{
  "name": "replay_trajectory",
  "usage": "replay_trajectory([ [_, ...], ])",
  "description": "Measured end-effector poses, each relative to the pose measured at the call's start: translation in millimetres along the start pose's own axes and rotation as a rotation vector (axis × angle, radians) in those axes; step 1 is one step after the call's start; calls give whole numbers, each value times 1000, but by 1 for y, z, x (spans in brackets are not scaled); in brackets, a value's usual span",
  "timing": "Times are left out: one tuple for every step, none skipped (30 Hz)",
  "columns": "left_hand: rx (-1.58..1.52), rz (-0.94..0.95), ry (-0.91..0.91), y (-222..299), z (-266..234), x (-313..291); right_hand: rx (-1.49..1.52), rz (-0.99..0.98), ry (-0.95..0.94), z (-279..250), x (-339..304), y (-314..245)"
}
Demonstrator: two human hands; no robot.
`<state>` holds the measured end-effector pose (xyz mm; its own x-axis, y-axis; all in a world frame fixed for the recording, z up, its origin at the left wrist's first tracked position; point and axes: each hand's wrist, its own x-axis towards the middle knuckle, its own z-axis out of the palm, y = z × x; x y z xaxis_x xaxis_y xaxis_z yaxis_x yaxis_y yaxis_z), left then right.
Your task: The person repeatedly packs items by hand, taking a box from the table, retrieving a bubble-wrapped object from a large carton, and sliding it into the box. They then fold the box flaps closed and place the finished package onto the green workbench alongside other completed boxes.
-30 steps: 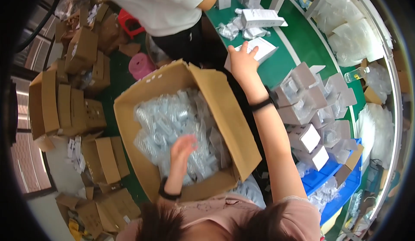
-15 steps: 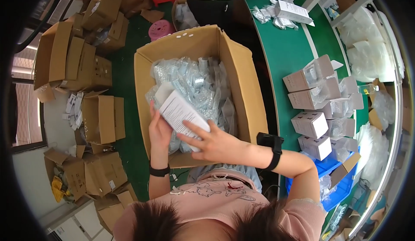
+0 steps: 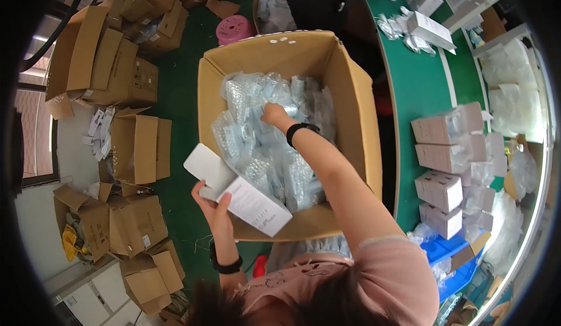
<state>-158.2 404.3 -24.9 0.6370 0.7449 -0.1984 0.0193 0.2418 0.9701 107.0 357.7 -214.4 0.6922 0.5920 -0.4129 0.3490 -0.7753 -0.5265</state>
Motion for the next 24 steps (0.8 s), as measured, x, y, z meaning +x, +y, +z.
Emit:
replay_trajectory([
  [1,14,10,-2,-3,-3,79,13,13,14,12,-1],
  [26,2,35,-3,-5,-5,79,-1,19,26,24,-3],
  [59,-19,74,-4,-12,-9,73,71,123,45,24,-13],
  [64,-13,85,-6,-16,-9,67,148,231,59,24,-22],
  [67,4,93,-8,-18,-7,61,229,345,66,28,-27],
  [72,10,102,-10,-21,-9,62,228,335,70,27,-32],
  [75,16,106,-10,-22,-11,102,252,332,71,25,-35],
  [78,10,104,-8,-22,-12,143,277,331,67,21,-39],
  [84,22,86,-4,-19,-9,183,307,335,59,15,-41],
  [87,32,67,1,-14,-8,180,317,340,46,9,-40],
  [88,42,41,5,-7,-6,366,264,338,27,4,-34],
  [82,35,15,5,2,0,551,212,343,5,-2,-26],
  [100,67,-41,4,4,4,642,147,374,-28,-23,-40],
  [116,98,-105,3,7,7,733,87,413,-67,-46,-51],
  [231,181,-161,5,15,9,790,-11,532,-111,-76,-51],
  [353,261,-201,6,20,10,845,-113,634,-144,-105,-51],
  [349,258,-221,10,28,8,978,-147,710,-176,-140,-55],
  [391,306,-311,15,45,7,1105,-182,809,-207,-177,-54],
  [433,355,-404,19,61,3,1097,-168,853,-228,-210,-52],
  [416,364,-466,22,81,-5,1350,-188,898,-243,-248,-47],
  [439,405,-546,25,100,-15,1609,-225,934,-248,-278,-42],
  [456,448,-641,29,120,-29,1599,-215,1017,-245,-305,-36],
  [471,492,-743,29,137,-43,1689,-164,1050,-238,-328,-32],
  [457,501,-823,28,150,-56,1783,-117,1079,-230,-347,-26],
])
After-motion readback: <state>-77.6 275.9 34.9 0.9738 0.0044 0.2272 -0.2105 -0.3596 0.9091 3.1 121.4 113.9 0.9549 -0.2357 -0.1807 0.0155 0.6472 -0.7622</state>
